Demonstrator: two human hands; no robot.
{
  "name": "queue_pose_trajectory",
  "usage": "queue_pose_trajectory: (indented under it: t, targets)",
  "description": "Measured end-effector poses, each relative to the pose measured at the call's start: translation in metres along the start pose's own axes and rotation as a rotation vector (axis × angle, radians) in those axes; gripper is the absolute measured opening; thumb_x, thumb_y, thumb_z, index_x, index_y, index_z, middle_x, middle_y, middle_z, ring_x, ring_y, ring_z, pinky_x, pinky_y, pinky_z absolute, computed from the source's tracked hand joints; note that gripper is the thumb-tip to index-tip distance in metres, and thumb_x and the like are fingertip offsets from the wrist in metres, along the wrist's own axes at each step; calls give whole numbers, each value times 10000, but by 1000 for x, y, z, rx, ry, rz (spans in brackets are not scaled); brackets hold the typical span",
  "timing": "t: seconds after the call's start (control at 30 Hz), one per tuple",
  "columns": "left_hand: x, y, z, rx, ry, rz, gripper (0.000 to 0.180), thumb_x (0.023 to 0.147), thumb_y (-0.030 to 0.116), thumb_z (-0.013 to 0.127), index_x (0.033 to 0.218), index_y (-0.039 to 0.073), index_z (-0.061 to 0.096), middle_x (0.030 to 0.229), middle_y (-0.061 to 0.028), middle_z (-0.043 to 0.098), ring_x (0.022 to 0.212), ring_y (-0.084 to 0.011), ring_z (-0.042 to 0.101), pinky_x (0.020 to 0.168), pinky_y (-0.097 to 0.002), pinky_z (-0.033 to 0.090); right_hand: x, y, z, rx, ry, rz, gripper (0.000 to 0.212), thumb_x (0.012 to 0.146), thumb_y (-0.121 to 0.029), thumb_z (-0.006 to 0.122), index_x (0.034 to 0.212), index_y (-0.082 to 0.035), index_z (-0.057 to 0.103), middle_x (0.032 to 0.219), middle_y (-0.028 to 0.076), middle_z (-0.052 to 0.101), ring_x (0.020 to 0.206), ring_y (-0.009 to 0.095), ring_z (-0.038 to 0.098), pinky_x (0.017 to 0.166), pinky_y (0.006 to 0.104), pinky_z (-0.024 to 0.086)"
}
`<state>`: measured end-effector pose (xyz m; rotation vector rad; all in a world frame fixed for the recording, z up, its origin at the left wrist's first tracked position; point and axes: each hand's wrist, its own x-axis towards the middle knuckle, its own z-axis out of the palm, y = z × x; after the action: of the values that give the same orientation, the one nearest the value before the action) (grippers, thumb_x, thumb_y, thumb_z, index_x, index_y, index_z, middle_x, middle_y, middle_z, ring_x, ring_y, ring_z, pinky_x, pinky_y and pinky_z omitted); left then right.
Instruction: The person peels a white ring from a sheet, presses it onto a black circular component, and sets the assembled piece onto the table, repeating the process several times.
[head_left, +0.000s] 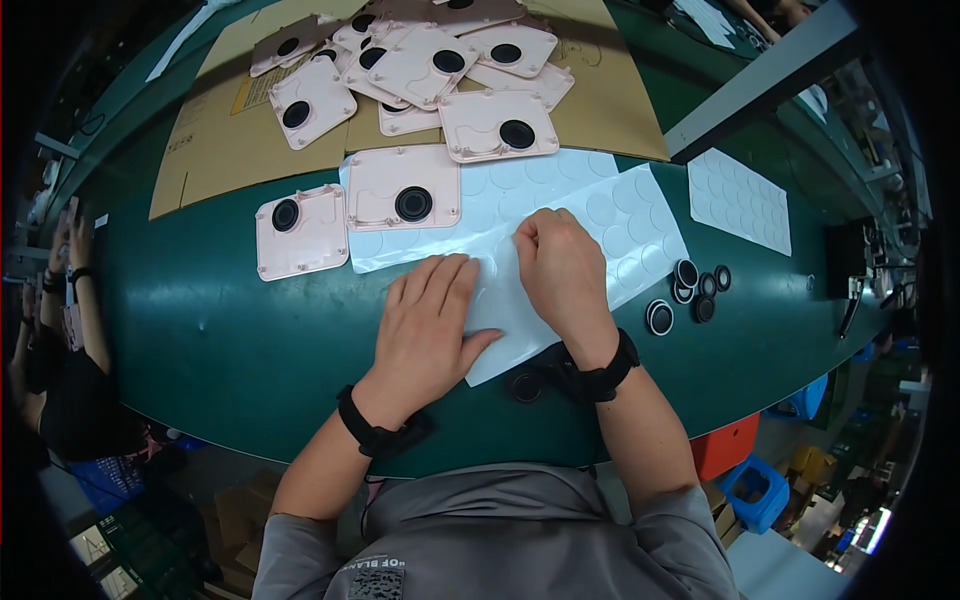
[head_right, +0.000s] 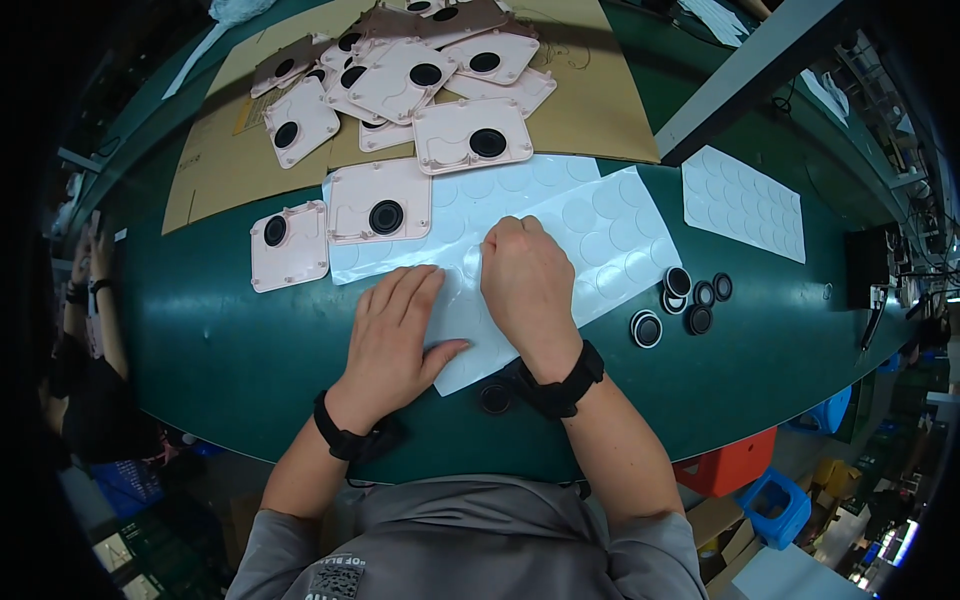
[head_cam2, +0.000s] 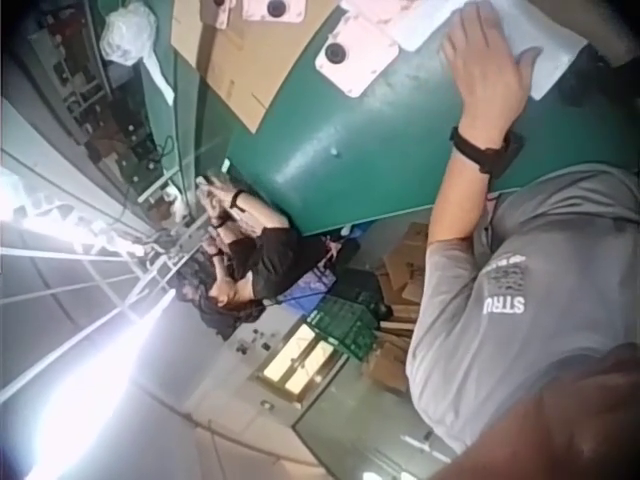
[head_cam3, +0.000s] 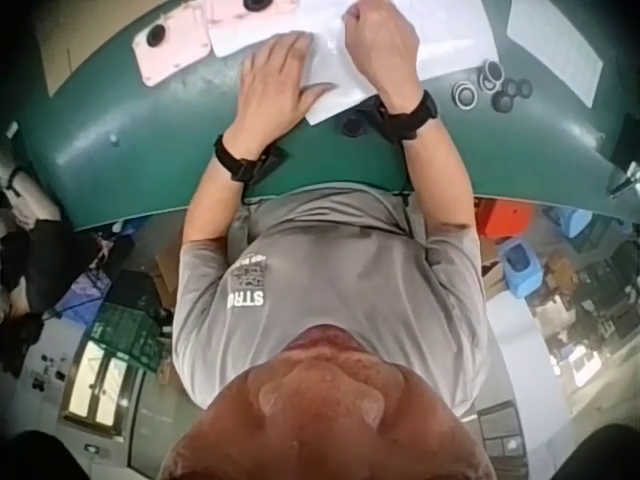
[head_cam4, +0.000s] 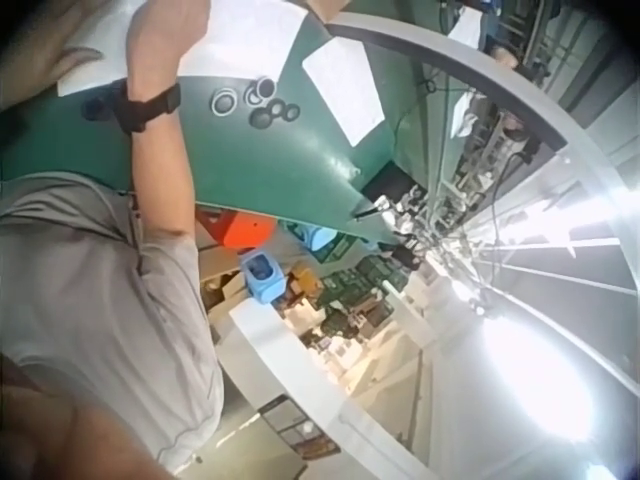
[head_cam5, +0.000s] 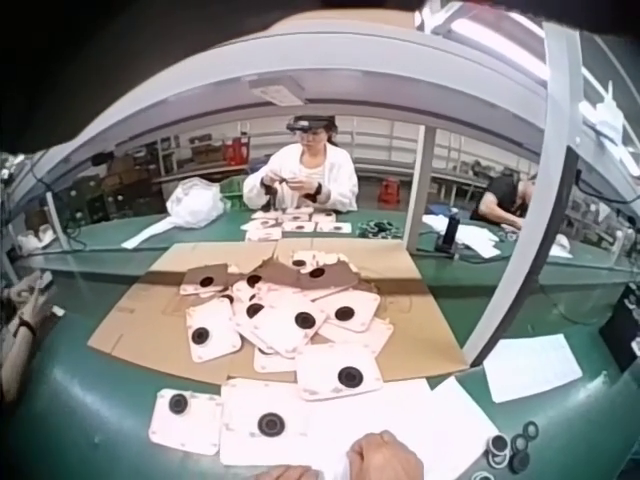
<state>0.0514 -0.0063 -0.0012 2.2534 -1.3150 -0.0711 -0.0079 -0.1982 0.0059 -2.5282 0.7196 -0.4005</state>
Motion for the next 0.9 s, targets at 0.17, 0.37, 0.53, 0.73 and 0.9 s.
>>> queue_pose_trajectory:
  t: [0.17, 0.37, 0.53, 0.73, 0.9]
  targets:
    - [0, 1, -1, 55, -16, 31, 762, 843, 356, 867, 1456, 18, 566, 1495, -162, 580, 1410, -359, 514, 1159, -491, 393, -1, 5, 0, 124, 21, -24, 73, 944, -83, 737, 940, -12, 723, 934, 165, 722, 811, 358, 708, 733, 439, 571]
    - [-2, 4, 0, 136, -24, 47, 716, 851, 366, 856, 1422, 17, 601, 1497, -154, 580, 1420, -343, 511, 1164, -498, 391, -8, 9, 2, 46, 39, -164, 64, 956, -73, 730, 967, -11, 719, 955, 170, 723, 828, 340, 706, 748, 405, 567]
    - [-2, 5, -1, 194, -35, 57, 678, 869, 380, 836, 1400, 16, 624, 1499, -153, 577, 1429, -339, 503, 1169, -512, 383, 0, 14, -5, 64, -25, -91, 73, 985, -81, 721, 1003, -10, 715, 969, 127, 731, 822, 262, 702, 758, 356, 560]
    - [-5, 7, -2, 193, -43, 45, 676, 879, 390, 824, 1406, 19, 621, 1499, -153, 573, 1436, -335, 495, 1170, -519, 376, 5, 45, -48, 717, -450, 82, 82, 1024, -98, 710, 1033, -17, 709, 954, 25, 707, 836, 110, 643, 759, 288, 535]
    - [-3, 5, -1, 192, -49, 53, 670, 883, 380, 821, 1410, 21, 617, 1500, -154, 568, 1433, -338, 502, 1171, -512, 375, -28, 44, -72, 992, -443, 283, 82, 1038, -104, 704, 1040, -22, 706, 944, 20, 704, 820, 86, 634, 767, 258, 533]
